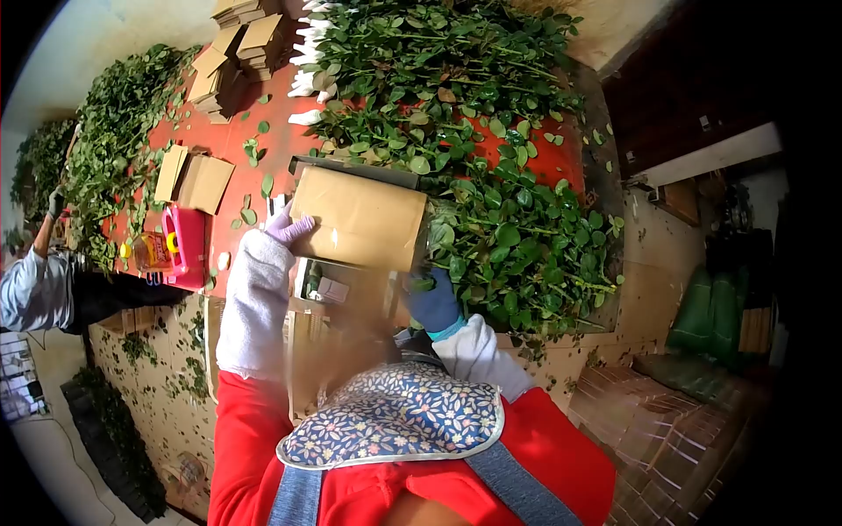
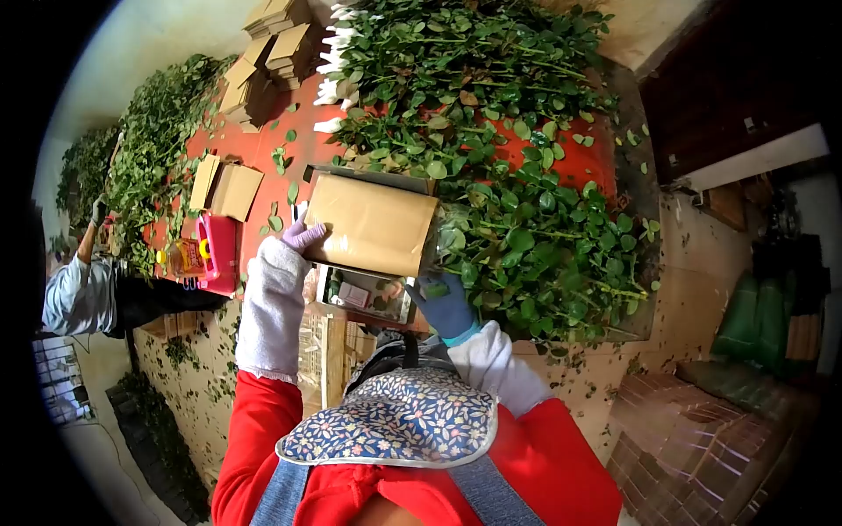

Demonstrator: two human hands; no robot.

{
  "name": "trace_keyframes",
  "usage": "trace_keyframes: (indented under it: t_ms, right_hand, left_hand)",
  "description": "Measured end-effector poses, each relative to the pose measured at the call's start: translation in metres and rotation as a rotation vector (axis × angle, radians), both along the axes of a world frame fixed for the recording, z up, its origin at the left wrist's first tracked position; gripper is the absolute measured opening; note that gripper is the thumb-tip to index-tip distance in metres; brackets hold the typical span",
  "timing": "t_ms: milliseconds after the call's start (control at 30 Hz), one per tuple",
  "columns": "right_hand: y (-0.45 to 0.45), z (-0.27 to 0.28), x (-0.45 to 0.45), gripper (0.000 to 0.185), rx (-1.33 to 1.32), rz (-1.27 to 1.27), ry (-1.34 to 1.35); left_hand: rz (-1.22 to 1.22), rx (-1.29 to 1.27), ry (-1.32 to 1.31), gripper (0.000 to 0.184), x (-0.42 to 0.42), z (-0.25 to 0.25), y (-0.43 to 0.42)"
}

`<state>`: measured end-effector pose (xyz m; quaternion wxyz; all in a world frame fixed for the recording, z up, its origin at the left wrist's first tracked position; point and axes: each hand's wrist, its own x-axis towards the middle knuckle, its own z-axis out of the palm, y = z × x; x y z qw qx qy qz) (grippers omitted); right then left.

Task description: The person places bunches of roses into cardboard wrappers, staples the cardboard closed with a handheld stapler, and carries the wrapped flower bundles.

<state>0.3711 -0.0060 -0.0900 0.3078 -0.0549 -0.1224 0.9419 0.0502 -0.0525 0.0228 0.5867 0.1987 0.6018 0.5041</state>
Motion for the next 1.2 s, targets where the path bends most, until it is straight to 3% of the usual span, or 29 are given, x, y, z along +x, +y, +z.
trace_keyframes:
  t_ms: [67,100,133,167,200,233,300,333,367,433,467,500,533,633,767,833,900,967,1067,1167,1200]
  right_hand:
    - [0.001,0.019,0.023,0.035,-0.365,-0.021,-0.054]
    - [0.001,0.024,0.028,0.035,-0.358,-0.024,-0.053]
    - [0.003,0.034,0.034,0.038,-0.475,-0.058,-0.145]
    - [0.005,0.041,0.041,0.041,-0.591,-0.092,-0.239]
    - [0.005,0.037,0.054,0.045,-0.279,-0.108,0.009]
    - [0.005,0.030,0.067,0.066,-0.316,-0.134,0.143]
    - [0.012,0.090,0.080,0.073,-0.039,-0.245,-0.019]
    - [0.018,0.088,0.102,0.079,0.032,-0.274,-0.013]
    - [0.024,0.086,0.125,0.086,0.101,-0.304,-0.006]
    - [0.042,0.101,0.151,0.086,0.190,-0.365,-0.072]
    - [0.049,0.108,0.160,0.086,0.211,-0.397,-0.149]
    - [0.060,0.114,0.163,0.085,0.233,-0.419,-0.243]
    - [0.070,0.121,0.163,0.085,0.273,-0.424,-0.341]
    - [0.092,0.132,0.131,0.085,0.373,-0.332,-0.558]
    - [0.094,0.154,0.069,0.085,0.547,-0.131,-0.677]
    - [0.095,0.157,0.041,0.084,0.634,-0.003,-0.668]
    - [0.086,0.161,0.009,0.084,0.703,0.134,-0.635]
    - [0.070,0.165,-0.026,0.084,0.763,0.280,-0.582]
    - [0.036,0.175,-0.084,0.084,0.836,0.503,-0.515]
    - [-0.030,0.178,-0.135,0.083,0.883,0.744,-0.394]
    - [-0.060,0.178,-0.149,0.083,0.897,0.823,-0.349]
  left_hand:
    - [0.013,-0.012,0.055,0.071,0.037,0.044,0.001]
    - [0.018,-0.053,0.063,0.072,0.041,0.051,0.003]
    - [-0.037,0.157,-0.054,0.076,0.037,0.032,0.009]
    - [-0.038,0.165,-0.058,0.076,0.040,0.027,0.011]
    - [-0.082,0.247,-0.008,0.078,0.052,0.038,0.017]
    - [-0.120,0.329,0.044,0.080,0.067,0.052,0.023]
    - [-0.118,0.517,0.113,0.083,0.110,0.090,0.025]
    - [-0.181,0.627,0.232,0.079,0.125,0.103,0.025]
    - [-0.133,0.544,0.122,0.080,0.150,0.123,0.017]
    - [-0.192,0.903,0.894,0.085,0.158,0.117,0.016]
    - [-0.121,0.880,0.480,0.086,0.178,0.106,0.010]
    - [-0.062,1.017,0.772,0.088,0.187,0.092,0.007]
    - [-0.144,0.886,0.805,0.092,0.196,0.079,0.000]
    - [-0.071,0.979,0.660,0.102,0.208,0.058,-0.021]
    - [0.174,0.898,0.834,0.101,0.186,0.039,-0.090]
    - [0.004,0.417,0.711,0.088,0.183,0.021,-0.139]
    - [0.061,-0.180,0.886,0.071,0.211,0.036,-0.230]
    - [0.287,-0.422,0.867,0.060,0.260,0.036,-0.306]
    - [0.595,-0.765,0.582,0.052,0.333,0.054,-0.375]
    - [1.072,-0.935,0.498,0.042,0.436,-0.046,-0.424]
    - [1.125,-1.038,0.223,0.039,0.451,0.001,-0.436]
